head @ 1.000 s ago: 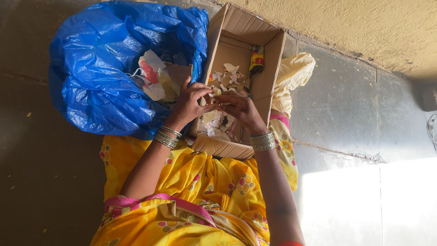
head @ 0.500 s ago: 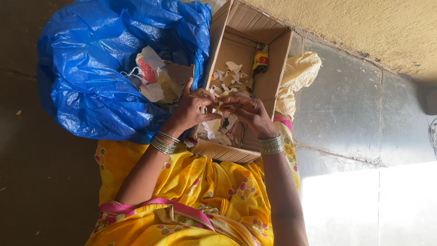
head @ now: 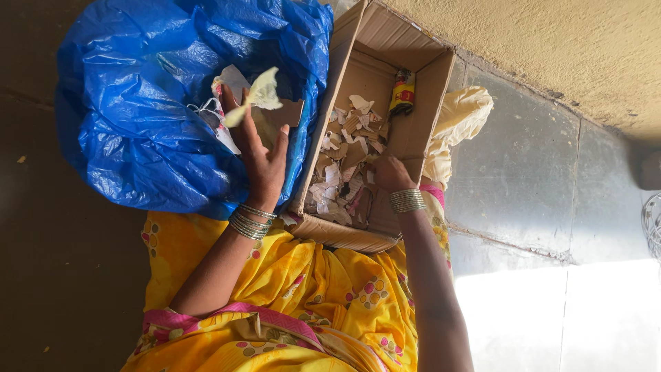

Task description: The person sits on the floor and sorts small pieces of paper and cardboard from a blue plastic bag into a cardboard box. They handle the items one by one, occasionally tearing larger pieces into smaller fragments before placing them in the box.

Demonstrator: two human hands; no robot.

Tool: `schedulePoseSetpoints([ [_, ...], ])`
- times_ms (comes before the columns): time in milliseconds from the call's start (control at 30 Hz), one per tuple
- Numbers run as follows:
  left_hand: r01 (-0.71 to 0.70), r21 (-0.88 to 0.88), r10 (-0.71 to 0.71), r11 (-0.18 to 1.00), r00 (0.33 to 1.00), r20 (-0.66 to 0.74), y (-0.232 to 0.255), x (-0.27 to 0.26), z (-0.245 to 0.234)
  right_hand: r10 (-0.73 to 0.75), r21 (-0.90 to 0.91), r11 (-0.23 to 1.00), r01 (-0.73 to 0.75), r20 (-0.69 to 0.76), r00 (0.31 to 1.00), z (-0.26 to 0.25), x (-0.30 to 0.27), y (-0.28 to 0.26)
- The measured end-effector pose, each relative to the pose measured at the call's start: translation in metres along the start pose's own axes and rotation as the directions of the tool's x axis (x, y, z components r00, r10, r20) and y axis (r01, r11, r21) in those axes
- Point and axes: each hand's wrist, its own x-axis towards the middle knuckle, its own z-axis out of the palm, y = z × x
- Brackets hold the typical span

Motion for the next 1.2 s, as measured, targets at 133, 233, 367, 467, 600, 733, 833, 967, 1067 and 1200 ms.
schedulePoseSetpoints([
  [133,0.072,-0.002,-0.072,0.997,0.996,0.060,0.009,0.001,-0.001,-0.020,-0.065,0.998,0.016,-0.053,0.998,0.002,-0.004,-0.002],
  [233,0.076,0.138,-0.099,0.988,0.981,0.167,0.005,0.000,0.004,0.011,0.149,0.989,0.020,-0.204,0.979,-0.048,-0.032,-0.027],
  [367,-0.002,0.074,-0.018,0.997,0.965,0.263,0.001,0.005,0.011,-0.031,0.486,0.864,0.132,-0.210,0.977,-0.130,-0.062,-0.089],
  [467,-0.142,-0.108,0.175,0.984,0.889,0.422,0.008,0.004,0.012,-0.162,0.740,0.623,0.253,-0.194,0.968,-0.168,-0.071,-0.140],
  [600,-0.162,-0.155,0.222,0.975,0.783,0.581,0.016,0.000,0.012,-0.256,0.837,0.444,0.320,-0.224,0.940,-0.188,-0.070,-0.178],
  [733,-0.050,-0.105,0.087,0.993,0.916,0.390,0.010,0.001,0.008,-0.209,0.947,0.221,0.234,-0.188,0.960,-0.182,-0.063,-0.170],
  [833,0.057,-0.013,-0.053,0.998,0.980,0.190,0.011,0.001,-0.002,-0.195,0.862,0.469,0.194,-0.113,0.974,-0.158,-0.051,-0.159],
  [967,0.086,-0.004,-0.085,0.996,0.994,0.064,0.021,0.009,-0.006,-0.225,0.475,0.869,0.138,0.131,0.966,-0.101,-0.041,-0.164],
  [1067,0.096,-0.004,-0.096,0.995,0.993,0.074,0.027,0.011,-0.009,-0.441,0.196,0.889,0.414,0.121,0.889,-0.063,-0.036,-0.171],
  [1200,0.071,0.016,-0.073,0.997,0.989,0.131,0.026,0.012,-0.008,-0.468,0.024,0.881,0.472,0.181,0.865,-0.025,-0.024,-0.167],
])
